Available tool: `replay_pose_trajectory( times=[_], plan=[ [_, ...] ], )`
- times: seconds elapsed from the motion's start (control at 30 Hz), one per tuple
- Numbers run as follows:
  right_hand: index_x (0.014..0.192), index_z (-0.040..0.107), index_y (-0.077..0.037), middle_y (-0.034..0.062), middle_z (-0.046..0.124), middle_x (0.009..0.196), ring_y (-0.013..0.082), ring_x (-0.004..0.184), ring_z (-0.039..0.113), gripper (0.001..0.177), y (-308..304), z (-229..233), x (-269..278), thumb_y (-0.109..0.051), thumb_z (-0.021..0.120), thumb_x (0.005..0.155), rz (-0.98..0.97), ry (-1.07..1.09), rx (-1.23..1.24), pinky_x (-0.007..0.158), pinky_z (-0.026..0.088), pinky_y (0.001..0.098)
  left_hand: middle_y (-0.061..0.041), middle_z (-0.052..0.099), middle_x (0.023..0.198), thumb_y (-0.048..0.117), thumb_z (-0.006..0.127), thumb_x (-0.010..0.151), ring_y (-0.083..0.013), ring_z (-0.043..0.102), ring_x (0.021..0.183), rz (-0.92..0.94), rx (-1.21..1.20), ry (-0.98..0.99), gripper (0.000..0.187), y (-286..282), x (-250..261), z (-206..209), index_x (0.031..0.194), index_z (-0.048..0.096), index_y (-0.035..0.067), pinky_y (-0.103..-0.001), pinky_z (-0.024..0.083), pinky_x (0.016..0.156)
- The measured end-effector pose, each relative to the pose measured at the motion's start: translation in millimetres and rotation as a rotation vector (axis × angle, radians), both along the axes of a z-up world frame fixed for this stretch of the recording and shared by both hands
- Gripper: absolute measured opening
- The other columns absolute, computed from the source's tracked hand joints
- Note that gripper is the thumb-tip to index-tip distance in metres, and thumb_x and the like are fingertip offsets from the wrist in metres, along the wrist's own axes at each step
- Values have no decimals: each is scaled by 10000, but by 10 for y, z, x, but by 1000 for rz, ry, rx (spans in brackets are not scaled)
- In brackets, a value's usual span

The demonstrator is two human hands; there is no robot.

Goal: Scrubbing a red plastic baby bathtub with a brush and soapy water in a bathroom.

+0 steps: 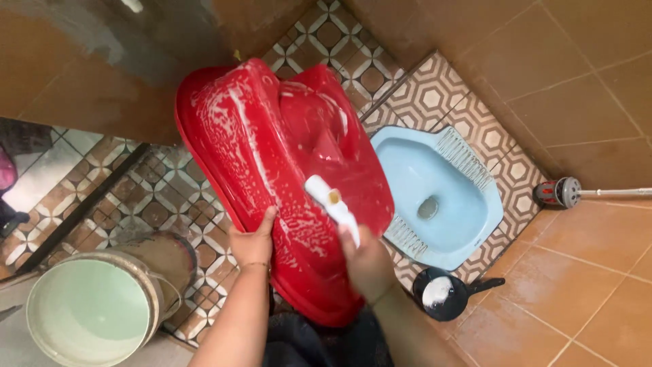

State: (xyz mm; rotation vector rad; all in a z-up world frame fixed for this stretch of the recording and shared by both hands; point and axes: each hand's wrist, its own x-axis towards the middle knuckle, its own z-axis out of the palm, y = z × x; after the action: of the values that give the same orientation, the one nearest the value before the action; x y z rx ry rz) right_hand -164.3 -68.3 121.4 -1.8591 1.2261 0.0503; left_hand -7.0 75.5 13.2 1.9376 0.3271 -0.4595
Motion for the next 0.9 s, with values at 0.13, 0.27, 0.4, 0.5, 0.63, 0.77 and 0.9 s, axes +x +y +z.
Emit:
replay_pose_trajectory(
  times=[0.13,0.27,0.4,0.5,0.63,0.77,0.9],
  plan=[
    [930,658,-87,180,718,722,386,684,707,404,176,158,-259,-483,577,946,169,73,-128,604,526,499,-115,775,1095,456,932,680,-216,734,972,42,97,59,695,-128,69,-23,1154,695,7,-345,567,902],
    [857,638,-100,170,709,675,393,647,699,420,147,209,-351,-516,617,910,321,148,-278,575,526,506,-99,755,1103,371,913,721,-208,721,977,91,-46,91,632,-257,34,56,1182,650,28,-348,553,894],
    [836,620,-87,171,692,675,395,646,690,433,215,128,-231,-511,629,923,285,136,-331,568,521,500,-128,795,1115,312,815,863,-216,753,993,-157,-222,-11,429,-558,73,81,1159,731,13,-339,560,909],
    [871,637,-98,146,722,666,378,661,709,397,290,289,-296,-493,620,912,260,36,-198,583,529,497,-143,777,1131,251,777,881,-240,745,987,-117,-262,-20,422,-677,146,48,1201,669,-1,-352,572,884],
    [900,661,-112,135,742,685,372,686,720,393,380,45,-797,-503,620,895,302,132,-105,615,541,503,-132,745,1144,244,723,948,-243,691,1003,41,-284,138,422,-646,199,25,1259,595,-11,-362,549,884],
    [1011,685,-134,173,729,786,408,751,705,358,322,-80,-729,-472,622,908,244,237,-142,662,533,525,-119,720,1209,294,668,949,-240,690,1051,-25,-330,212,477,-722,32,441,1332,561,31,-388,548,920],
    [1063,693,-84,212,731,989,388,908,707,344,63,-125,-202,-401,604,963,-141,-214,-104,784,537,446,-117,599,1440,622,329,974,-235,596,1301,-106,-1025,630,763,-643,-541,611,1477,448,60,-395,459,1106]
  ],
)
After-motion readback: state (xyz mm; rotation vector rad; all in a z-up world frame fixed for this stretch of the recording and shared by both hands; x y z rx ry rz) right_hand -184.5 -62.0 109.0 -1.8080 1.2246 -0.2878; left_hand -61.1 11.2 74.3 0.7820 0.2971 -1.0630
